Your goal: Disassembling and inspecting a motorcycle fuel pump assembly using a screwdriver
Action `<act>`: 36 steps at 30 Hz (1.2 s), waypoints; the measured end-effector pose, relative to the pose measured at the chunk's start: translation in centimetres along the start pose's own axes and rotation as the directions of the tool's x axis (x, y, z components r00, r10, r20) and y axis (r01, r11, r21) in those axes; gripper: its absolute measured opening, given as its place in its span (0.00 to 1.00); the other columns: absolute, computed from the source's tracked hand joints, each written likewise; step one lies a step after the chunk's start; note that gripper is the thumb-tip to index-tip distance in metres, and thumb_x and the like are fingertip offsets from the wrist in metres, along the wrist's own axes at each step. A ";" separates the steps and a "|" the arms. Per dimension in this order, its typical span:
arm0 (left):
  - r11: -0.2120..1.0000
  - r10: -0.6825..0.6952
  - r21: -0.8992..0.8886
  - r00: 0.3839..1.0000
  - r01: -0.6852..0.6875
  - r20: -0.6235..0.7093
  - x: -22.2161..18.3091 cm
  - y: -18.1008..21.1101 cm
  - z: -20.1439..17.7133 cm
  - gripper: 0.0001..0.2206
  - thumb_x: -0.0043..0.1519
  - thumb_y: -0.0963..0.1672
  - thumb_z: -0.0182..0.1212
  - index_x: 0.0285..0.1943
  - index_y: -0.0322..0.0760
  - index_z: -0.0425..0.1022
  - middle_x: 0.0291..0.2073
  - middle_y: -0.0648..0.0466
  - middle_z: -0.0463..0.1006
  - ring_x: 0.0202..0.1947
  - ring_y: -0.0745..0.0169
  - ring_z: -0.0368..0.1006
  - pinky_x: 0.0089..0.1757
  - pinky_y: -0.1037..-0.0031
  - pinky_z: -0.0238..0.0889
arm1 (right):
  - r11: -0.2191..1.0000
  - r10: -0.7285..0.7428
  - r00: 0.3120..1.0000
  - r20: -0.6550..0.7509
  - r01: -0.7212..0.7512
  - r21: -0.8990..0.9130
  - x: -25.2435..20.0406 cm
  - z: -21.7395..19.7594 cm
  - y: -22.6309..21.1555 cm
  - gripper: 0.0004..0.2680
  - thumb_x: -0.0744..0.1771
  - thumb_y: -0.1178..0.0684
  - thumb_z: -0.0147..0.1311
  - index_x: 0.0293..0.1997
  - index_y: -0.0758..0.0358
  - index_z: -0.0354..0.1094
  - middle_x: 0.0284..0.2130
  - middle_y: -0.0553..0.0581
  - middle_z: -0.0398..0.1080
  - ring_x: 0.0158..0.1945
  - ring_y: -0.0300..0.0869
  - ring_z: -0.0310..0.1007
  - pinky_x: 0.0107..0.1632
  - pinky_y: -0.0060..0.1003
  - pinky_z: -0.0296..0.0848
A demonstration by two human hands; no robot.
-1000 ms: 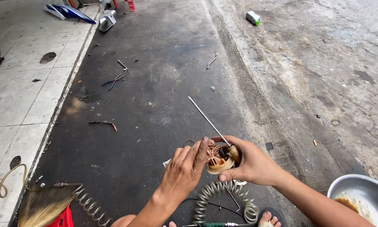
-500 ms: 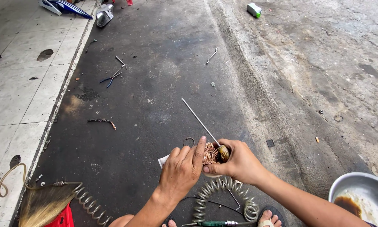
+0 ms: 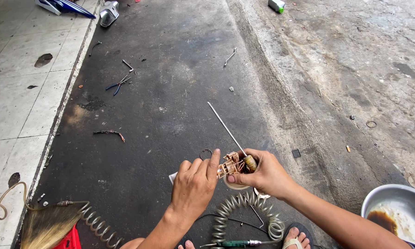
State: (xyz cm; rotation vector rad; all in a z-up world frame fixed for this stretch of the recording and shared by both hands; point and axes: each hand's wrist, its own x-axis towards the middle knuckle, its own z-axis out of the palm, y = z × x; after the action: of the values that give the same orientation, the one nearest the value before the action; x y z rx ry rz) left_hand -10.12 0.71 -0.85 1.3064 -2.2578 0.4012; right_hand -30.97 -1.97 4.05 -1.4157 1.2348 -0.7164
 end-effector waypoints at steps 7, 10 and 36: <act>0.970 -0.045 -0.239 0.998 0.053 0.039 0.9 -0.3 -1.3 0.19 0.50 0.41 0.73 0.50 0.38 0.74 0.38 0.56 0.78 0.30 0.67 0.67 0.36 0.70 0.56 | 0.991 0.121 0.989 0.081 -0.126 0.052 0.0 -1.2 -1.2 0.15 0.56 0.60 0.73 0.43 0.71 0.78 0.27 0.61 0.82 0.21 0.39 0.72 0.19 0.28 0.63; 0.947 -0.065 -0.312 0.997 0.077 0.050 1.6 0.1 -2.7 0.19 0.48 0.41 0.73 0.48 0.39 0.77 0.43 0.53 0.79 0.31 0.65 0.73 0.39 0.69 0.61 | 0.982 0.176 0.970 0.166 -0.184 0.032 -0.1 -2.6 -1.6 0.12 0.59 0.59 0.71 0.42 0.73 0.78 0.18 0.60 0.75 0.11 0.36 0.58 0.12 0.29 0.53; 0.948 -0.003 -0.309 0.972 0.078 0.235 3.7 2.1 -6.1 0.06 0.56 0.43 0.68 0.39 0.37 0.78 0.22 0.52 0.78 0.19 0.62 0.68 0.38 0.64 0.55 | 0.894 0.383 0.809 0.446 -0.446 0.042 1.9 -8.0 2.2 0.29 0.58 0.59 0.52 0.71 0.66 0.61 0.18 0.57 0.72 0.08 0.30 0.54 0.07 0.24 0.51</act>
State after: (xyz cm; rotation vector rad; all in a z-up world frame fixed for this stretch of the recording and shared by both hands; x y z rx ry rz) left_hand -11.83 2.05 6.21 1.2795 -2.3547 -0.1364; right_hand -38.35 -6.07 3.56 -1.0509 1.0634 -0.1674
